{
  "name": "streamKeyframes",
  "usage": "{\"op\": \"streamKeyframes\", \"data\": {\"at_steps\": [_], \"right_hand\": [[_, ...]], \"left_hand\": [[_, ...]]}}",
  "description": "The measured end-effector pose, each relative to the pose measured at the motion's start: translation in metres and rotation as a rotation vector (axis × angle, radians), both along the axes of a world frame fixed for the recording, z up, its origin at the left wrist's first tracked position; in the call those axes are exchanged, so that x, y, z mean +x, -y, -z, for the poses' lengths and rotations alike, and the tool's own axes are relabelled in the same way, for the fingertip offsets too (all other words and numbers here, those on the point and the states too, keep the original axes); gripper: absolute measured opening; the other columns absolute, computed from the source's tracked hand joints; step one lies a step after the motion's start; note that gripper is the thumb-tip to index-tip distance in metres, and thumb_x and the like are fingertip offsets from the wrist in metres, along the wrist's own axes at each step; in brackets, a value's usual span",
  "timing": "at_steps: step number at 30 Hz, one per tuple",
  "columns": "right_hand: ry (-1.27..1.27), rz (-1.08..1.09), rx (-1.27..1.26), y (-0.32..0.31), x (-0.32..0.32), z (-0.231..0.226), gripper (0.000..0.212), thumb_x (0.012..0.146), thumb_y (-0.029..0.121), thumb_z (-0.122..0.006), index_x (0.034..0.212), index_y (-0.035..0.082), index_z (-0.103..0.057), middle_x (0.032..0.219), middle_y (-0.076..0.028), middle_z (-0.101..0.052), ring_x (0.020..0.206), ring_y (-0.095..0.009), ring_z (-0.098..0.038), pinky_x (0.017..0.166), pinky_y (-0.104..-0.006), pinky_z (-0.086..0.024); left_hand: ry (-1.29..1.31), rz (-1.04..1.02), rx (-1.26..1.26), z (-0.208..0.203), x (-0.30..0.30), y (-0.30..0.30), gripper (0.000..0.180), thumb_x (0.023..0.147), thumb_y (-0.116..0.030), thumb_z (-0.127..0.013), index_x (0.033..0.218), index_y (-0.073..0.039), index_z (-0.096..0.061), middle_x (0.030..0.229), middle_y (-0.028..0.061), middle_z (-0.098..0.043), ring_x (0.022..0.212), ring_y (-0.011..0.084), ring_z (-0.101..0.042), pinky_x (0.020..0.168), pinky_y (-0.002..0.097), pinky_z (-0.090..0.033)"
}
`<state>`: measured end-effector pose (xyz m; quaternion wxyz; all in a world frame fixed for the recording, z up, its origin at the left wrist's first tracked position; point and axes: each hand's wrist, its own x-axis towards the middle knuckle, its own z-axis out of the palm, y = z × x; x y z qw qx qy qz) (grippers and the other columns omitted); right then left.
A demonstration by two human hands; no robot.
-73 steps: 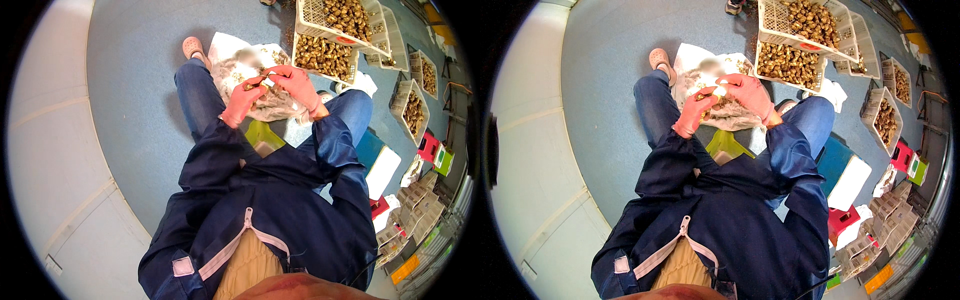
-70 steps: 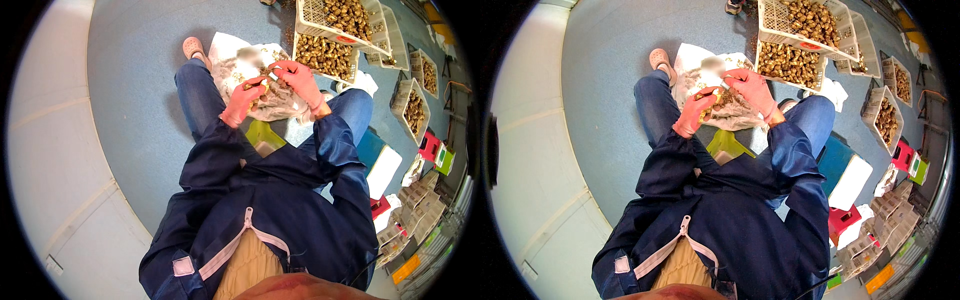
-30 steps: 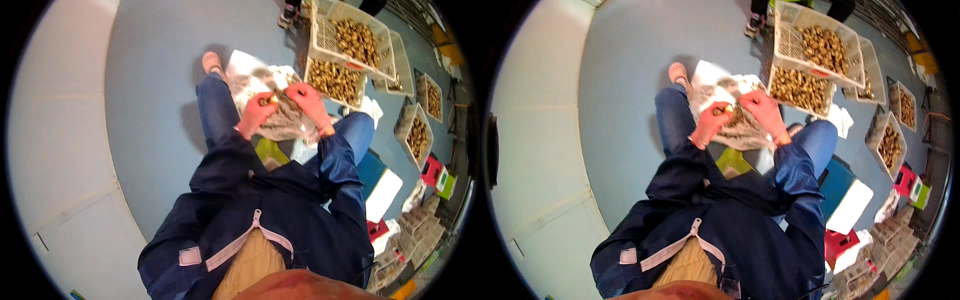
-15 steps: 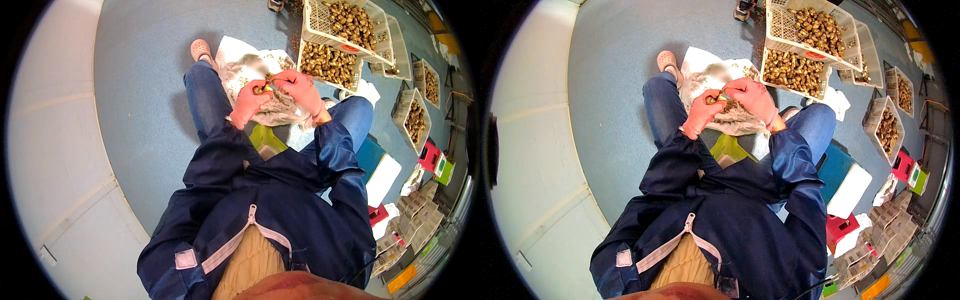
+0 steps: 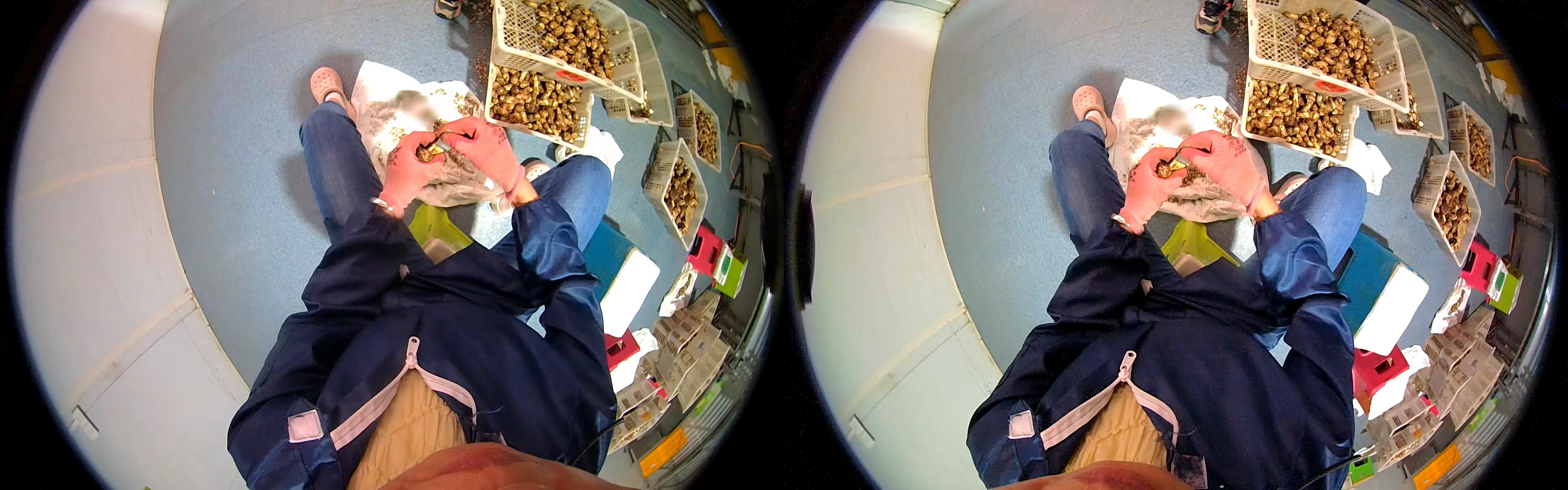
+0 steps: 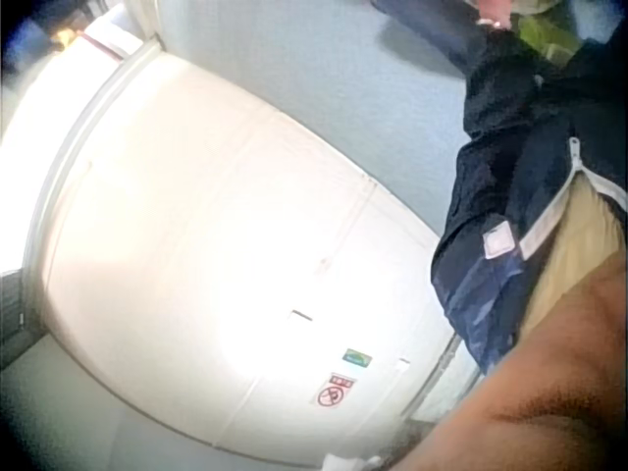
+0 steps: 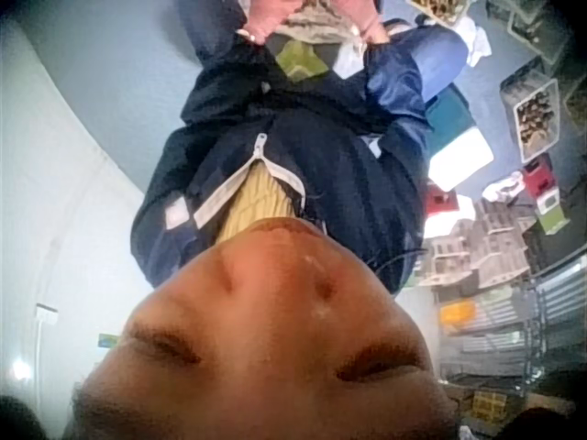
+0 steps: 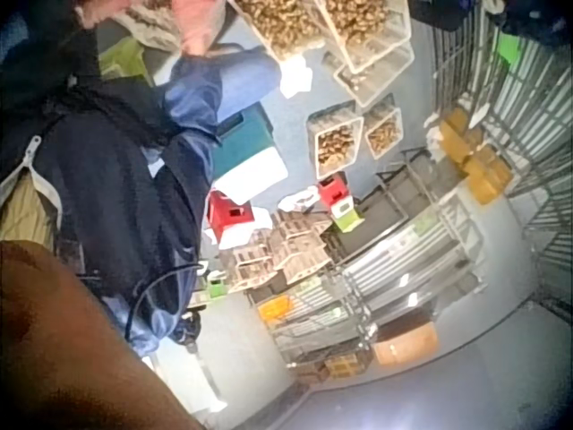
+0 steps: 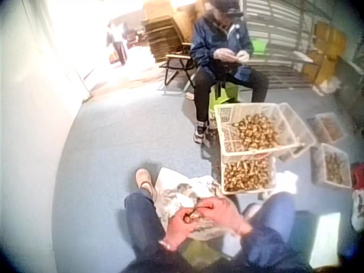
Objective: The person sits on a stool and sorts small brown items from a plastic basket, peeling several by hand and placing the contents onto a white cloth.
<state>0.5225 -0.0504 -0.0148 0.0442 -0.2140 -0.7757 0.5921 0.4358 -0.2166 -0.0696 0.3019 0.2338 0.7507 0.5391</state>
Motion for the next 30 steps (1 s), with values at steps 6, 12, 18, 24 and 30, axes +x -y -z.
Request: {"op": "streamKeyframes", "data": {"at_steps": [6, 12, 18, 24, 30], "right_hand": [[-0.018, -0.007, -0.022, 0.001, 0.0, -0.005, 0.021, 0.085, 0.019, -0.067, 0.098, 0.002, -0.071, 0.09, -0.008, -0.069, 0.083, -0.015, -0.065, 0.074, -0.0268, -0.049], [0.034, 0.036, 0.041, -0.001, -0.001, -0.003, 0.024, 0.086, 0.021, -0.066, 0.099, 0.003, -0.071, 0.092, -0.009, -0.071, 0.084, -0.015, -0.066, 0.075, -0.0283, -0.05], [0.027, 0.082, 0.031, -0.005, -0.002, 0.005, 0.024, 0.086, 0.022, -0.066, 0.099, 0.002, -0.07, 0.09, -0.009, -0.071, 0.083, -0.016, -0.066, 0.074, -0.0287, -0.05], [0.056, 0.053, 0.143, -0.003, -0.003, 0.0, 0.025, 0.085, 0.023, -0.066, 0.099, 0.003, -0.071, 0.091, -0.009, -0.071, 0.084, -0.017, -0.067, 0.075, -0.0285, -0.05], [0.017, -0.007, 0.097, -0.001, -0.002, 0.0, 0.025, 0.084, 0.023, -0.067, 0.1, 0.004, -0.071, 0.093, -0.01, -0.071, 0.084, -0.017, -0.067, 0.076, -0.0284, -0.05]], "left_hand": [[-0.131, -0.009, -0.052, -0.011, 0.002, -0.001, 0.035, 0.074, -0.014, -0.075, 0.107, -0.006, -0.065, 0.104, 0.0119, -0.064, 0.094, 0.0257, -0.064, 0.084, 0.0327, -0.05], [-0.246, -0.02, -0.078, -0.017, 0.002, -0.001, 0.034, 0.074, -0.014, -0.073, 0.106, -0.008, -0.066, 0.103, 0.012, -0.063, 0.096, 0.029, -0.062, 0.085, 0.0354, -0.05], [-0.378, 0.005, -0.132, -0.023, 0.002, -0.003, 0.031, 0.074, -0.014, -0.072, 0.104, -0.012, -0.066, 0.104, 0.0097, -0.062, 0.097, 0.0296, -0.061, 0.085, 0.0364, -0.05], [-0.388, 0.008, -0.18, -0.032, 0.003, -0.005, 0.029, 0.075, -0.014, -0.073, 0.103, -0.007, -0.066, 0.103, 0.0123, -0.062, 0.098, 0.0313, -0.061, 0.085, 0.037, -0.049], [-0.424, 0.001, -0.211, -0.027, 0.003, -0.004, 0.029, 0.075, -0.017, -0.072, 0.103, -0.013, -0.066, 0.104, 0.0071, -0.062, 0.097, 0.0288, -0.062, 0.083, 0.0369, -0.05]]}}
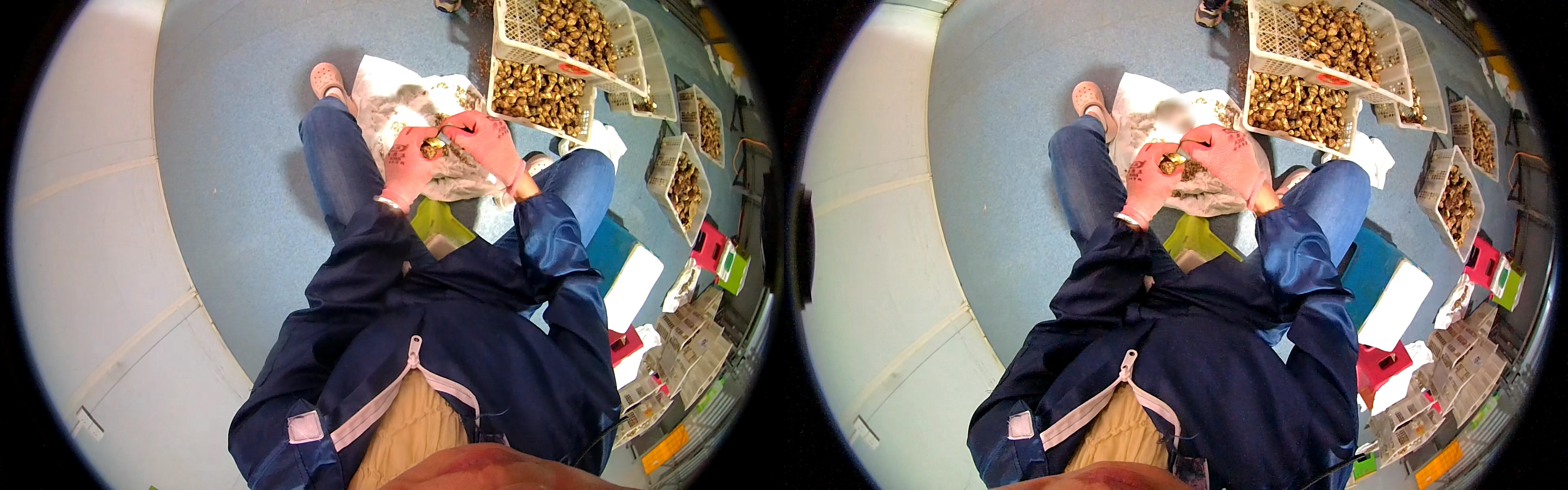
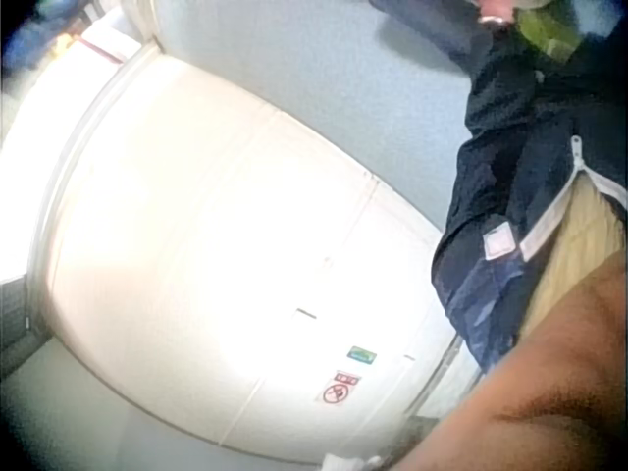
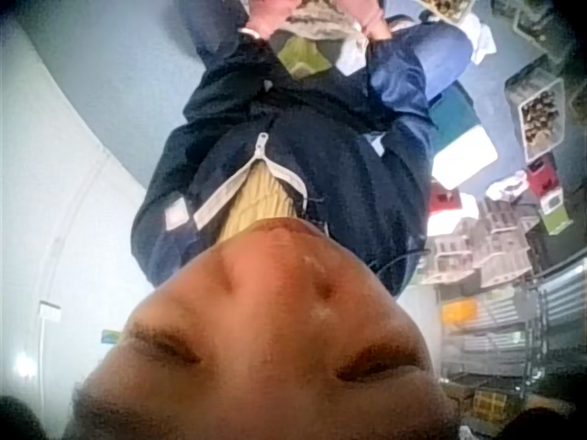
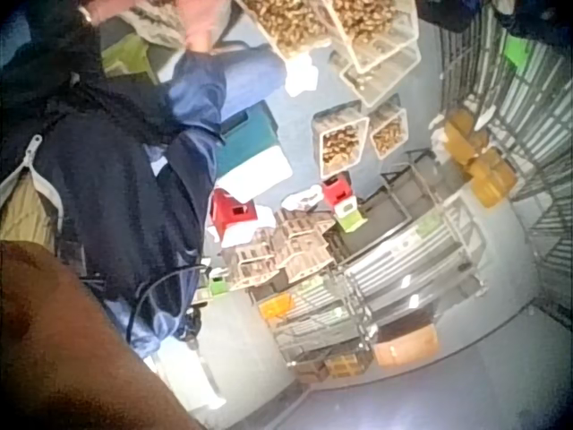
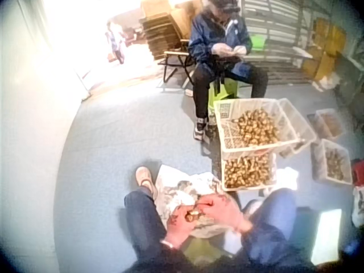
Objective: The person sits on a stool and sorts small brown items from a plastic basket, peeling several by hand and placing the contents onto a white cloth.
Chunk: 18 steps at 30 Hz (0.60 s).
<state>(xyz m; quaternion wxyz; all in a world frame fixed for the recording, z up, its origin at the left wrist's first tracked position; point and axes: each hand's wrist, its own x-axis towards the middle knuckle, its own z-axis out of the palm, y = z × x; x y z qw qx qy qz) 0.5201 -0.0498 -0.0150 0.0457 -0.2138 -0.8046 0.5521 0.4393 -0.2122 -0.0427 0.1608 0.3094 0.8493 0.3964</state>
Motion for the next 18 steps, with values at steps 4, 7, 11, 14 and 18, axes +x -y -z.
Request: {"op": "streamKeyframes", "data": {"at_steps": [4, 7, 11, 14, 18], "right_hand": [[0.04, 0.048, -0.014, 0.0, 0.0, -0.008, 0.024, 0.085, 0.022, -0.065, 0.1, 0.003, -0.071, 0.091, -0.009, -0.071, 0.084, -0.017, -0.067, 0.075, -0.0279, -0.051], [0.052, 0.046, -0.068, -0.002, 0.002, -0.012, 0.024, 0.085, 0.02, -0.065, 0.099, 0.003, -0.071, 0.091, -0.009, -0.071, 0.083, -0.016, -0.067, 0.074, -0.0275, -0.051], [0.061, 0.119, -0.163, -0.009, -0.001, -0.001, 0.024, 0.087, 0.02, -0.066, 0.1, 0.001, -0.07, 0.088, -0.006, -0.071, 0.079, -0.01, -0.063, 0.071, -0.0256, -0.05], [0.04, 0.151, -0.329, -0.012, 0.002, -0.007, 0.025, 0.089, 0.022, -0.066, 0.102, 0.001, -0.07, 0.086, -0.002, -0.069, 0.074, -0.008, -0.06, 0.068, -0.0238, -0.048], [0.01, 0.165, -0.436, -0.022, 0.008, -0.01, 0.023, 0.088, 0.02, -0.067, 0.102, 0.003, -0.071, 0.087, 0.001, -0.069, 0.074, -0.006, -0.059, 0.067, -0.0219, -0.047]], "left_hand": [[0.008, 0.007, -0.009, 0.001, -0.001, 0.0, 0.029, 0.076, -0.018, -0.072, 0.104, -0.014, -0.066, 0.105, 0.007, -0.062, 0.097, 0.0294, -0.062, 0.083, 0.0374, -0.05], [-0.013, 0.018, -0.008, 0.002, -0.001, -0.002, 0.03, 0.075, -0.016, -0.073, 0.104, -0.012, -0.066, 0.104, 0.0078, -0.063, 0.095, 0.0279, -0.063, 0.083, 0.0365, -0.05], [0.276, -0.008, 0.25, 0.019, -0.002, 0.002, 0.033, 0.077, -0.012, -0.074, 0.107, -0.006, -0.062, 0.098, 0.0079, -0.064, 0.091, 0.0223, -0.063, 0.08, 0.0329, -0.05], [0.582, -0.054, 0.387, 0.011, -0.001, 0.001, 0.037, 0.079, -0.008, -0.074, 0.112, -0.004, -0.058, 0.095, 0.0072, -0.064, 0.089, 0.0178, -0.063, 0.078, 0.0292, -0.05], [1.168, -0.05, 0.408, -0.028, -0.015, 0.005, 0.033, 0.089, -0.013, -0.061, 0.121, -0.008, -0.055, 0.104, 0.0074, -0.066, 0.084, 0.0112, -0.063, 0.054, 0.0226, -0.041]]}}
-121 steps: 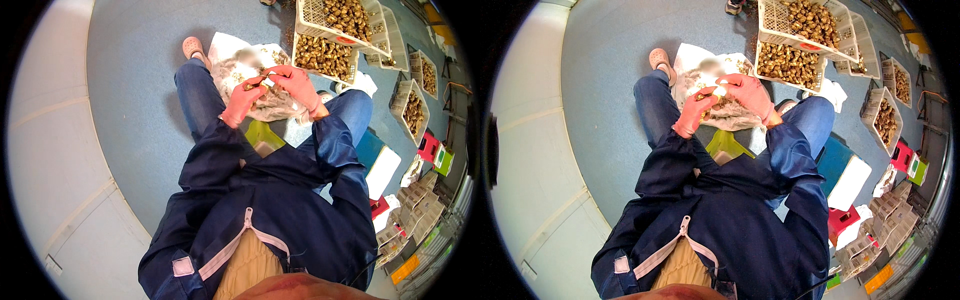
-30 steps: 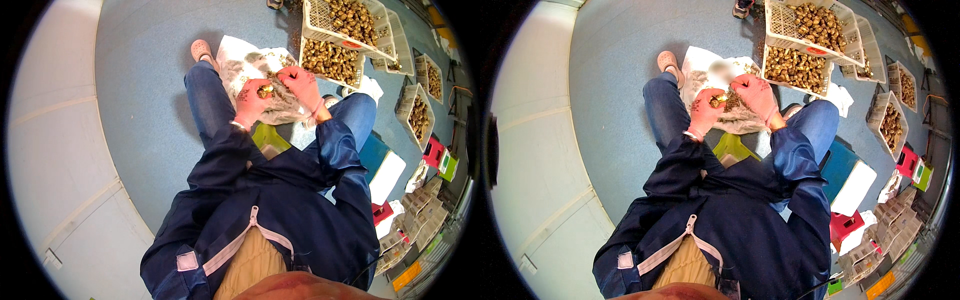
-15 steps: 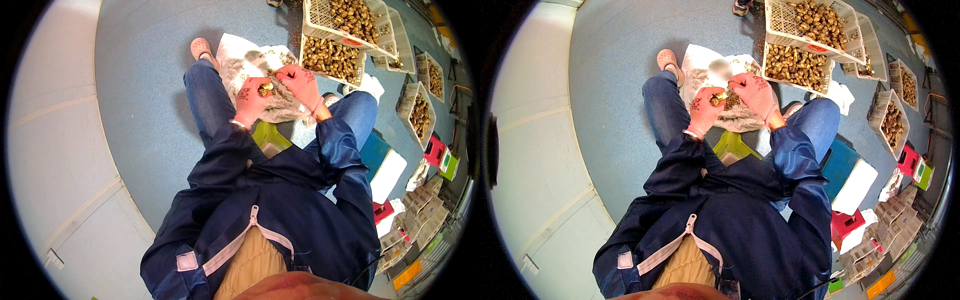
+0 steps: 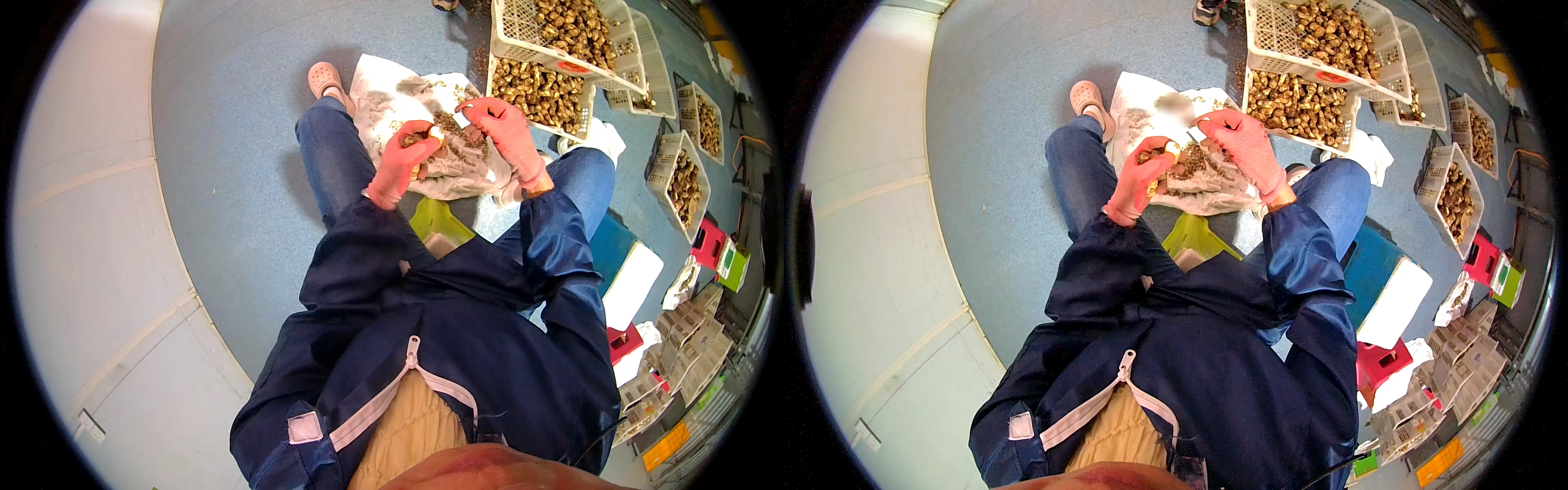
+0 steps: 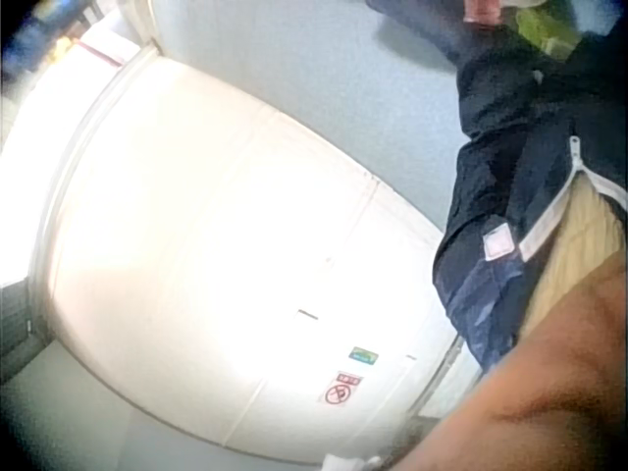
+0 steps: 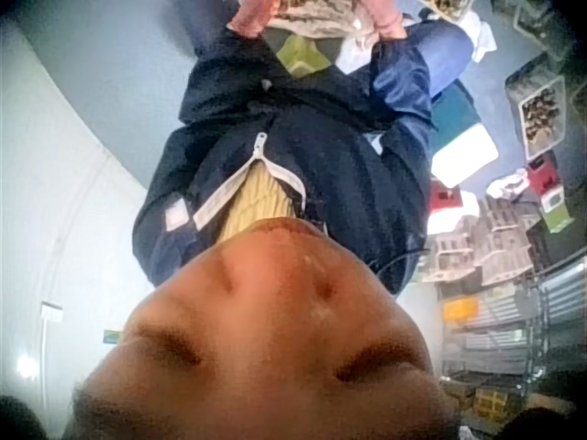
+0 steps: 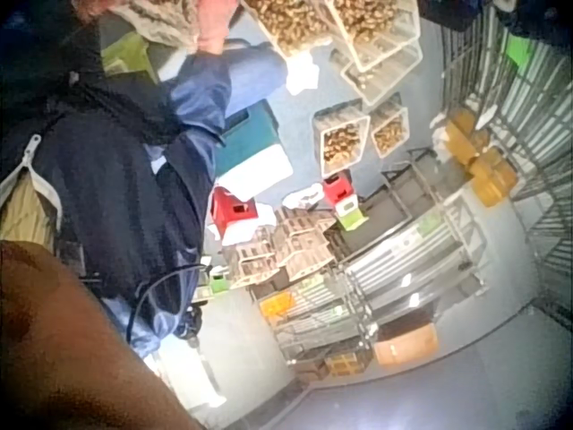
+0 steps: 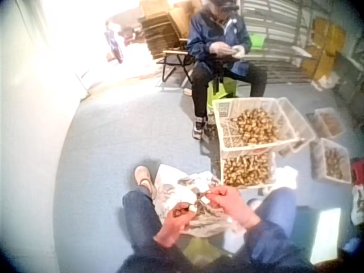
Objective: The person sits on a stool and sorts small brown items from a plastic basket, peeling several by hand and placing the contents onto a white cloth.
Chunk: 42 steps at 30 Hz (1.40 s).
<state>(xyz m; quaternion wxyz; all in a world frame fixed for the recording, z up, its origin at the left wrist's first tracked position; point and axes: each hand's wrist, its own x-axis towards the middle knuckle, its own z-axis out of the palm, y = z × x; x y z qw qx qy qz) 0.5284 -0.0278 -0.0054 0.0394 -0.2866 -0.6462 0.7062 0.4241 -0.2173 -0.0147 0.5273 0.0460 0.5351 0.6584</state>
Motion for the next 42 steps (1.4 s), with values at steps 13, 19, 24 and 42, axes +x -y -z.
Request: {"op": "streamKeyframes", "data": {"at_steps": [13, 19, 24, 42], "right_hand": [[0.027, -0.099, 0.096, 0.016, -0.003, -0.019, 0.024, 0.087, 0.02, -0.066, 0.103, 0.003, -0.071, 0.089, -0.002, -0.07, 0.077, -0.008, -0.061, 0.07, -0.0243, -0.048], [-0.026, -0.064, 0.235, 0.013, -0.002, -0.014, 0.022, 0.086, 0.018, -0.066, 0.1, 0.002, -0.071, 0.088, -0.004, -0.07, 0.078, -0.009, -0.061, 0.071, -0.0244, -0.049], [-0.093, -0.163, 0.221, 0.019, -0.002, -0.021, 0.022, 0.086, 0.018, -0.066, 0.099, 0.001, -0.07, 0.089, -0.007, -0.07, 0.081, -0.013, -0.064, 0.073, -0.0264, -0.05], [-0.063, -0.175, 0.308, 0.015, -0.005, -0.005, 0.025, 0.085, 0.022, -0.066, 0.101, 0.003, -0.071, 0.096, -0.011, -0.07, 0.09, -0.018, -0.066, 0.08, -0.0294, -0.05]], "left_hand": [[0.104, -0.039, 0.031, -0.008, 0.002, -0.001, 0.037, 0.09, -0.019, -0.061, 0.124, -0.005, -0.057, 0.091, 0.0031, -0.065, 0.069, 0.0083, -0.058, 0.05, 0.021, -0.039], [-0.163, 0.049, -0.108, -0.007, 0.002, -0.003, 0.035, 0.084, -0.013, -0.068, 0.118, -0.005, -0.061, 0.083, -0.0011, -0.06, 0.063, 0.0048, -0.05, 0.05, 0.0212, -0.038], [-0.184, 0.04, -0.125, -0.003, 0.004, -0.002, 0.031, 0.085, -0.016, -0.067, 0.114, -0.005, -0.062, 0.08, -0.0026, -0.059, 0.062, 0.0049, -0.048, 0.051, 0.0215, -0.036], [-0.309, 0.031, -0.13, 0.003, 0.006, -0.001, 0.028, 0.083, -0.014, -0.071, 0.109, -0.007, -0.062, 0.073, -0.006, -0.055, 0.057, 0.002, -0.043, 0.049, 0.0187, -0.033]]}}
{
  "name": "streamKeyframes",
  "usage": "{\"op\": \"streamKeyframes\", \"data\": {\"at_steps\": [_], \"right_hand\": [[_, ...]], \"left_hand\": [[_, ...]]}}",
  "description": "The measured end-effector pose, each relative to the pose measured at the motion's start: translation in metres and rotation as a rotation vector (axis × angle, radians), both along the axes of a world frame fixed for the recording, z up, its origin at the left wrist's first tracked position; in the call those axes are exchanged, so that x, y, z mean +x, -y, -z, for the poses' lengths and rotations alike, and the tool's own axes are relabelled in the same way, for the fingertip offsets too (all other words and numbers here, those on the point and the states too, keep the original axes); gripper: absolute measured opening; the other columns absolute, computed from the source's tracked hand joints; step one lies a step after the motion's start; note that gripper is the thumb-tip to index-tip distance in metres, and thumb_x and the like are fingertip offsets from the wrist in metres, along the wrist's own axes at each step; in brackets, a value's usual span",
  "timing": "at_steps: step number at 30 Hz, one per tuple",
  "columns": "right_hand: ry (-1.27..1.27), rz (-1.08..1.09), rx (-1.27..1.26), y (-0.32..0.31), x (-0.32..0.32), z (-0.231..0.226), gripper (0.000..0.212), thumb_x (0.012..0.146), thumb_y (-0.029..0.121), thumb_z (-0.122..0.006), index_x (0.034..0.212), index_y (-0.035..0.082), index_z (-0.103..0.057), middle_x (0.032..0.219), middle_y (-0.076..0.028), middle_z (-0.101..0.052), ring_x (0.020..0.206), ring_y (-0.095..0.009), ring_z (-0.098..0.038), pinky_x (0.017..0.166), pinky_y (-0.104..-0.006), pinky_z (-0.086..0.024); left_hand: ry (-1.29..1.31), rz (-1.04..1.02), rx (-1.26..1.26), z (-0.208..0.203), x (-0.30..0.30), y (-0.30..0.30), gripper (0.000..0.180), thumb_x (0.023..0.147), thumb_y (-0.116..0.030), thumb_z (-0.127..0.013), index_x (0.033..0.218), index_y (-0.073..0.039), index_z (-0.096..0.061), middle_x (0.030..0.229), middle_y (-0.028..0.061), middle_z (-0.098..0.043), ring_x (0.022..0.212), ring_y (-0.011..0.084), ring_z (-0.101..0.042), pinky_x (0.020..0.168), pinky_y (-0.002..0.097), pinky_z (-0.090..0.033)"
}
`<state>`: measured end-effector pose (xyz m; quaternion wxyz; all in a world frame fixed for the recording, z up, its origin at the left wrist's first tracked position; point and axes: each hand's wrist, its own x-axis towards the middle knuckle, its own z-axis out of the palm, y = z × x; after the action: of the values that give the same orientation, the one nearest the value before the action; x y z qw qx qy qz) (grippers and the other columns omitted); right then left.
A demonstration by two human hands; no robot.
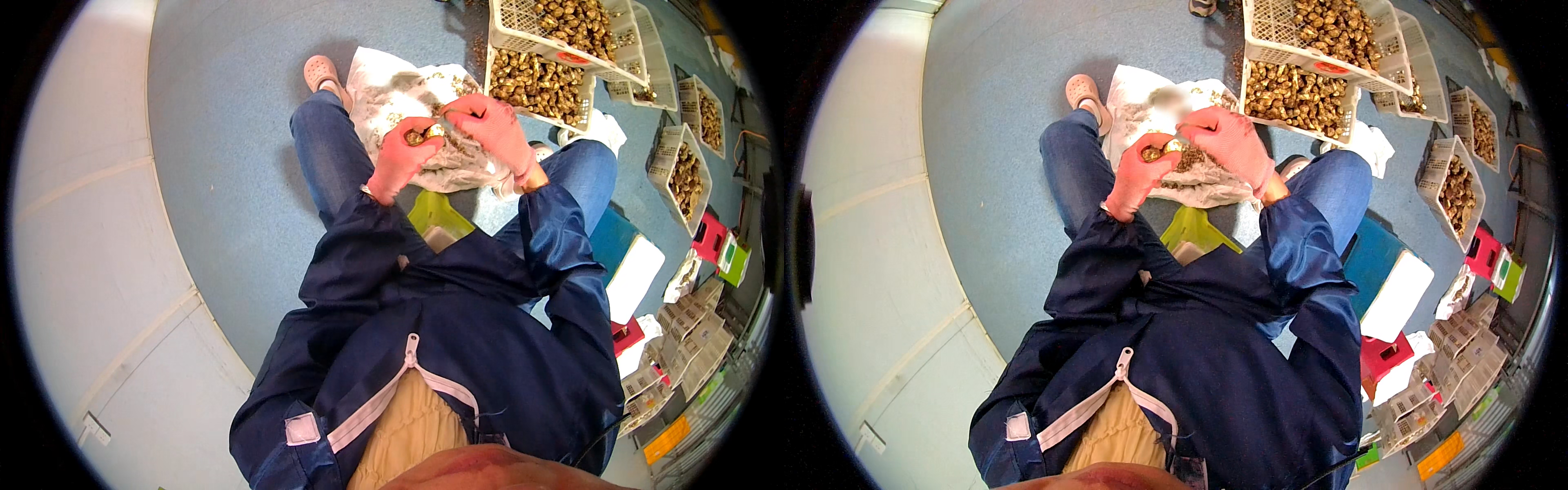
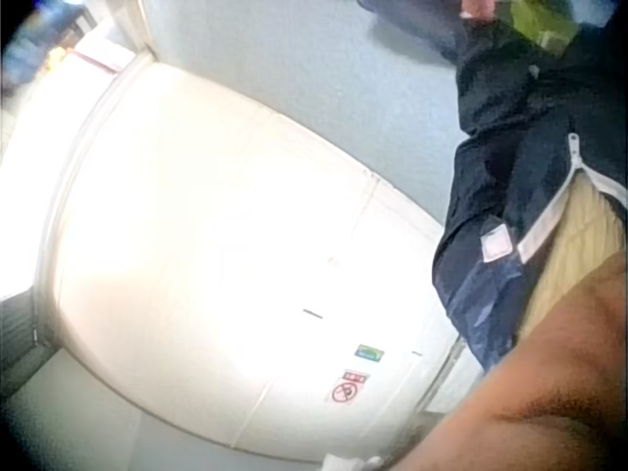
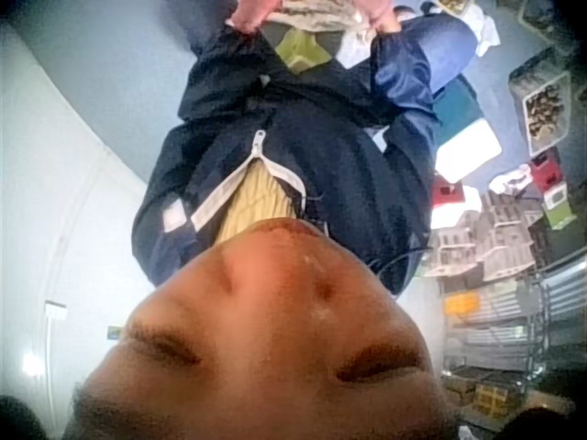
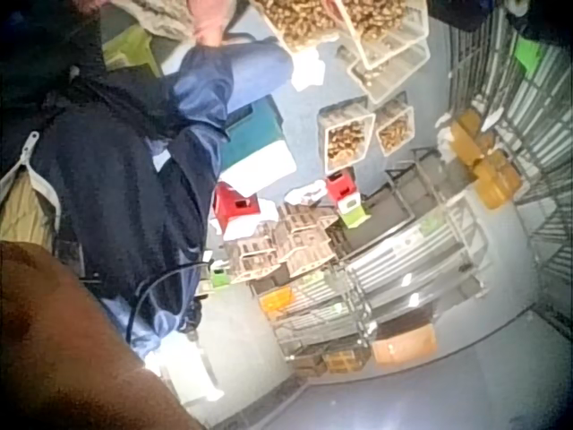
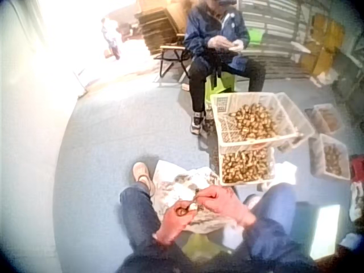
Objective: The person sits on a stool and sorts small brown items from a plastic basket, peeling several by hand and placing the contents onto a white cloth.
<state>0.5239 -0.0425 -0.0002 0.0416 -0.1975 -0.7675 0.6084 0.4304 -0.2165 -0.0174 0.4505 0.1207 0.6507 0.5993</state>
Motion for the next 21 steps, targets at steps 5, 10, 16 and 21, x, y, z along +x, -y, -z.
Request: {"op": "streamKeyframes", "data": {"at_steps": [5, 10, 16, 21], "right_hand": [[0.032, 0.08, 0.03, 0.0, -0.001, 0.007, 0.024, 0.084, 0.02, -0.067, 0.102, 0.004, -0.071, 0.095, -0.01, -0.07, 0.089, -0.017, -0.065, 0.081, -0.0289, -0.05], [0.03, 0.049, -0.016, -0.002, -0.003, 0.007, 0.023, 0.084, 0.019, -0.068, 0.1, 0.003, -0.071, 0.095, -0.01, -0.07, 0.087, -0.016, -0.065, 0.079, -0.0284, -0.05], [0.061, 0.023, -0.059, -0.001, -0.002, -0.006, 0.023, 0.085, 0.018, -0.066, 0.101, 0.002, -0.071, 0.095, -0.007, -0.071, 0.088, -0.013, -0.064, 0.078, -0.0268, -0.05], [0.069, 0.079, -0.08, -0.003, -0.001, -0.008, 0.024, 0.085, 0.018, -0.065, 0.101, 0.002, -0.071, 0.094, -0.008, -0.07, 0.088, -0.014, -0.064, 0.078, -0.027, -0.05]], "left_hand": [[-0.011, -0.005, 0.002, 0.003, 0.0, -0.001, 0.027, 0.083, -0.012, -0.072, 0.108, -0.005, -0.063, 0.073, -0.0053, -0.056, 0.057, 0.002, -0.043, 0.048, 0.0188, -0.033], [0.057, -0.007, 0.018, 0.008, -0.003, 0.003, 0.027, 0.084, -0.012, -0.07, 0.109, -0.006, -0.063, 0.077, -0.0039, -0.058, 0.06, 0.0027, -0.046, 0.049, 0.0195, -0.034], [0.153, -0.003, -0.001, -0.007, -0.009, 0.002, 0.032, 0.085, -0.017, -0.068, 0.114, -0.005, -0.064, 0.082, -0.0007, -0.063, 0.062, 0.0045, -0.05, 0.049, 0.0206, -0.037], [0.211, -0.024, 0.025, -0.012, -0.007, 0.002, 0.034, 0.086, -0.017, -0.065, 0.117, -0.003, -0.062, 0.088, 0.0008, -0.065, 0.064, 0.0053, -0.051, 0.05, 0.0211, -0.038]]}}
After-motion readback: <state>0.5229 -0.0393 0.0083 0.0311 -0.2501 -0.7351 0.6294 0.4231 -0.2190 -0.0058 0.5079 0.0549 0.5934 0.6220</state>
